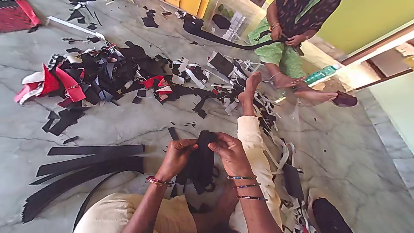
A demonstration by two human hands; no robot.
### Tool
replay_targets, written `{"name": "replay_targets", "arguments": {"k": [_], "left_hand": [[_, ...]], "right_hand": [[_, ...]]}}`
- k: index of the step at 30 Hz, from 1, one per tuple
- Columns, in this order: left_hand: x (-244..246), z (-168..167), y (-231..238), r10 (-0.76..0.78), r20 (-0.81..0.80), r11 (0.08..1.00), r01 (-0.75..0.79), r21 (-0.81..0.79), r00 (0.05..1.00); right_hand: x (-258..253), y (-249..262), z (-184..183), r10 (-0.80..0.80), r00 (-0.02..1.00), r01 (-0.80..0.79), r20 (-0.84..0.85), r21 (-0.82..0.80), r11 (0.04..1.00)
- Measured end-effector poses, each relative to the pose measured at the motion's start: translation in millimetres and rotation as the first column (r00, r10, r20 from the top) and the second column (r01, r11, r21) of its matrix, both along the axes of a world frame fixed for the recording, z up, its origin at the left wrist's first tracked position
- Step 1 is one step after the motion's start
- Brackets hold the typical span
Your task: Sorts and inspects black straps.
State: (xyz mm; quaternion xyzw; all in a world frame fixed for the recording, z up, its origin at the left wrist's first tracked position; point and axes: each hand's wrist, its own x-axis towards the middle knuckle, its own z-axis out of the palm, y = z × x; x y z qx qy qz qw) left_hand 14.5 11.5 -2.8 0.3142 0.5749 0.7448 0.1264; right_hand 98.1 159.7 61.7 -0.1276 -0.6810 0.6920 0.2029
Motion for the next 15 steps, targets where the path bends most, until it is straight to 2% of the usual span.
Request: {"name": "replay_targets", "arguments": {"k": [8,15], "left_hand": [[-0.8,-0.7,0.1,0.013,-0.1,0.998,-0.02,-0.065,0.995],[-1.0,-1.4,0.8,-0.012,-0.088,0.998,0.006,-0.07,0.996]], "right_hand": [[0.3,1.3,2.0,0.014,0.999,-0.016,0.031,0.05,0.999],[0.1,0.5,-1.0,-0.014,0.998,0.022,-0.054,0.159,0.987]]}}
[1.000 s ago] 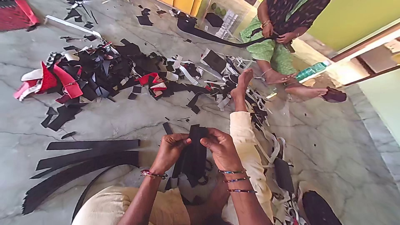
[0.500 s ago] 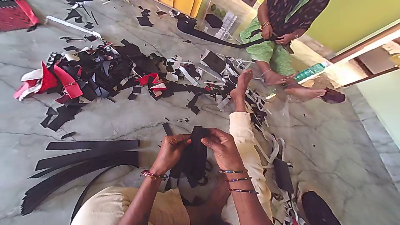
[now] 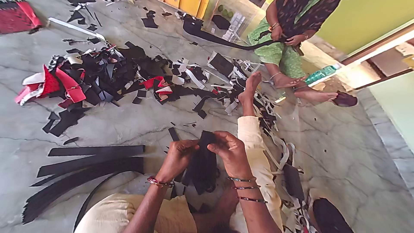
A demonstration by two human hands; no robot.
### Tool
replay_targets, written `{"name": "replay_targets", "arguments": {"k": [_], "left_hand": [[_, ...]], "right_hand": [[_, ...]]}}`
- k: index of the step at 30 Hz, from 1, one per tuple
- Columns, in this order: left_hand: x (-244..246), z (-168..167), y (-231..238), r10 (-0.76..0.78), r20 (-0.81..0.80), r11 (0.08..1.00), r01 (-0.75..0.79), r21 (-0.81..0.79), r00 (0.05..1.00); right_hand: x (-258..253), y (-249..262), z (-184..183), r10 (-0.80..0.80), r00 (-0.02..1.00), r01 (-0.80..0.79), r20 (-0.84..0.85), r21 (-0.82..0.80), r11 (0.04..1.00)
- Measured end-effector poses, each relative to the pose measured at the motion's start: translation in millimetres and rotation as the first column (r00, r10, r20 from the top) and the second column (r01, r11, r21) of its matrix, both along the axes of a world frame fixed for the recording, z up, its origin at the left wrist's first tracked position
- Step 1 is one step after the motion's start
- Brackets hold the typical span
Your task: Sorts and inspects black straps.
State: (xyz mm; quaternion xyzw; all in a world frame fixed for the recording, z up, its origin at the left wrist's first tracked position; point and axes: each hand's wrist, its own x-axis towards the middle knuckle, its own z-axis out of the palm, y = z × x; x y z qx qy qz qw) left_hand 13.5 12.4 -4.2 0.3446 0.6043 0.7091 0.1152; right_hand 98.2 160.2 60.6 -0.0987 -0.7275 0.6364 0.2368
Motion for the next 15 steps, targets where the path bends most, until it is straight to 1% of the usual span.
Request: {"name": "replay_targets", "arguments": {"k": [2,4,6,7,9,10,12,13,15], "left_hand": [[0,4,-1,-0.076,0.083,0.997,0.075,0.015,0.994],[1,7,-2,-0.159,0.168,0.986,0.149,0.07,0.973],[4,9,2,-0.189,0.202,0.98,0.17,0.108,0.961],[7,9,5,-0.167,0.205,0.983,0.145,0.116,0.964],[19,8,15,-0.045,0.232,0.993,0.018,0.116,0.972],[27,8,21,0.054,0.271,0.99,-0.088,0.113,0.961],[41,10,31,0.259,0.347,0.948,-0.306,0.085,0.901],[44,10,35,0.336,0.354,0.921,-0.383,0.07,0.873],[48,7,37,0.412,0.336,0.887,-0.457,0.067,0.847]], "right_hand": [[-1,-3,0,-0.022,0.999,0.023,-0.031,0.044,0.999],[-2,-7,-2,-0.037,0.997,0.044,-0.074,0.09,0.995],[-4,-13,-7,-0.066,0.99,0.079,-0.124,0.103,0.991],[-6,-17,-10,-0.093,0.985,0.108,-0.148,0.099,0.989],[-10,-28,-18,-0.187,0.968,0.198,-0.167,0.049,0.979],[-13,-34,-21,-0.24,0.958,0.246,-0.159,0.016,0.969],[-19,-42,-27,-0.306,0.942,0.306,-0.138,-0.024,0.952],[-20,-46,-30,-0.318,0.939,0.316,-0.129,-0.035,0.948],[-22,-51,-37,-0.319,0.936,0.317,-0.147,-0.035,0.948]]}}
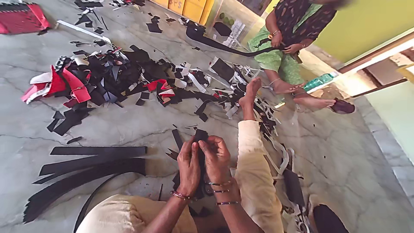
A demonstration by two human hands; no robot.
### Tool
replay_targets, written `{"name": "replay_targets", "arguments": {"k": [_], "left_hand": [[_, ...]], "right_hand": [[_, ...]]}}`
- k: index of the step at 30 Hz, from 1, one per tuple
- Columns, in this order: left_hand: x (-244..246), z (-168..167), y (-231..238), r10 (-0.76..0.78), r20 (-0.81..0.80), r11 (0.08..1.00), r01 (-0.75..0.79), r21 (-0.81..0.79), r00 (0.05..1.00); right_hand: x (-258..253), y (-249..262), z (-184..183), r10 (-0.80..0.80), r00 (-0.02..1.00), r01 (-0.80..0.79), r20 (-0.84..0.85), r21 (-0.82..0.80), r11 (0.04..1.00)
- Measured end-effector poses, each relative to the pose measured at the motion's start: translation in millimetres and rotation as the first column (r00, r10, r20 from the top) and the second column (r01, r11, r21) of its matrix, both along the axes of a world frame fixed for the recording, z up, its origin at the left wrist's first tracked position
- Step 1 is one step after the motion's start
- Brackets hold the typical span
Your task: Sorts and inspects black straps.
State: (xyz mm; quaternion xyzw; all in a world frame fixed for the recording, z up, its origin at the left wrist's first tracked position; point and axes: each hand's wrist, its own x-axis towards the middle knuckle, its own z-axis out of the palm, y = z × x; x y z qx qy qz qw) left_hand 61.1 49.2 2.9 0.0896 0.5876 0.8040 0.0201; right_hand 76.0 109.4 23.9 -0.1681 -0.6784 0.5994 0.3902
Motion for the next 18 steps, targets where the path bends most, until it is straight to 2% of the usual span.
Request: {"name": "replay_targets", "arguments": {"k": [5,12,15,18], "left_hand": [[7,5,-1,0.027,-0.008,0.994,-0.026,0.109,1.0],[9,7,-2,0.07,-0.053,0.976,-0.057,0.211,0.996],[6,5,-2,0.098,-0.088,0.983,-0.083,0.162,0.991],[-2,6,-6,0.092,-0.073,0.994,-0.086,0.073,0.993]], "right_hand": [[-2,-9,-1,-0.009,0.997,0.018,-0.081,0.115,0.993],[-1,-18,3,-0.039,0.989,0.054,-0.146,0.101,0.993],[1,-18,1,-0.006,0.99,0.021,-0.144,0.106,0.994],[6,-15,-7,0.083,0.988,-0.052,-0.129,0.229,0.972]]}}
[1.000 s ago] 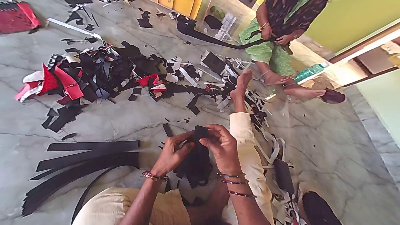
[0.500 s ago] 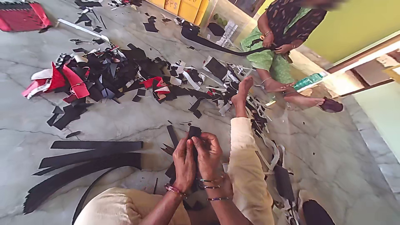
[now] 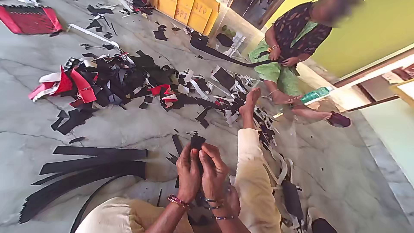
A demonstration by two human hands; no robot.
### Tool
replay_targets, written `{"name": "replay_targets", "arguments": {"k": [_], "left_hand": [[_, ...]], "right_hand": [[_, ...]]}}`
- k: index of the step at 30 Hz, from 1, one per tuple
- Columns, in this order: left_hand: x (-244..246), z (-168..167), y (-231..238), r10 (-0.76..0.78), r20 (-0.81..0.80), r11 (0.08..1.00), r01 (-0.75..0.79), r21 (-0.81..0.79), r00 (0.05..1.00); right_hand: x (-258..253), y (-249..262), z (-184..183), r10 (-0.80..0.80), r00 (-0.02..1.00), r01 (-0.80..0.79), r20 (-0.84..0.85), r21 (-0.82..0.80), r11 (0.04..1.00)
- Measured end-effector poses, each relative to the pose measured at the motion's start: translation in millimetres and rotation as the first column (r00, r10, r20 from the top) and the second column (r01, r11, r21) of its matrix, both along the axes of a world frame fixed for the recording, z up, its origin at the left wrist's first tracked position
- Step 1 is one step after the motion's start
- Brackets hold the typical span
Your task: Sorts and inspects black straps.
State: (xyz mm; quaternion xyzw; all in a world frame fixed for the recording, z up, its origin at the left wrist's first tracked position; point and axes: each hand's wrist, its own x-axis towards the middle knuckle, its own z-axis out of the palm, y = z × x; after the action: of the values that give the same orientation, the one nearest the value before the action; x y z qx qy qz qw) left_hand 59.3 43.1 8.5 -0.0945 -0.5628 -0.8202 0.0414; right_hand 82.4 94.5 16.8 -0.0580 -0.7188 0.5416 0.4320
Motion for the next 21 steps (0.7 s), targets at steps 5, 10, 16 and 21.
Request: {"name": "replay_targets", "arguments": {"k": [5,10,16,21], "left_hand": [[-24,7,-24,-0.381,0.057,0.917,0.369,0.153,0.923],[-39,5,-40,-0.682,-0.074,0.701,0.679,0.218,0.727],[-40,-2,-43,-0.763,-0.16,0.605,0.779,0.167,0.627],[-43,-4,-42,-0.794,-0.128,0.56,0.797,0.224,0.594]], "right_hand": [[3,32,20,0.173,0.979,-0.178,0.112,0.037,0.983],[-6,86,49,0.607,0.749,-0.576,0.266,-0.191,0.795],[-11,79,50,0.812,0.523,-0.795,0.258,-0.195,0.574],[-1,76,54,0.782,0.521,-0.777,0.341,-0.19,0.6]]}}
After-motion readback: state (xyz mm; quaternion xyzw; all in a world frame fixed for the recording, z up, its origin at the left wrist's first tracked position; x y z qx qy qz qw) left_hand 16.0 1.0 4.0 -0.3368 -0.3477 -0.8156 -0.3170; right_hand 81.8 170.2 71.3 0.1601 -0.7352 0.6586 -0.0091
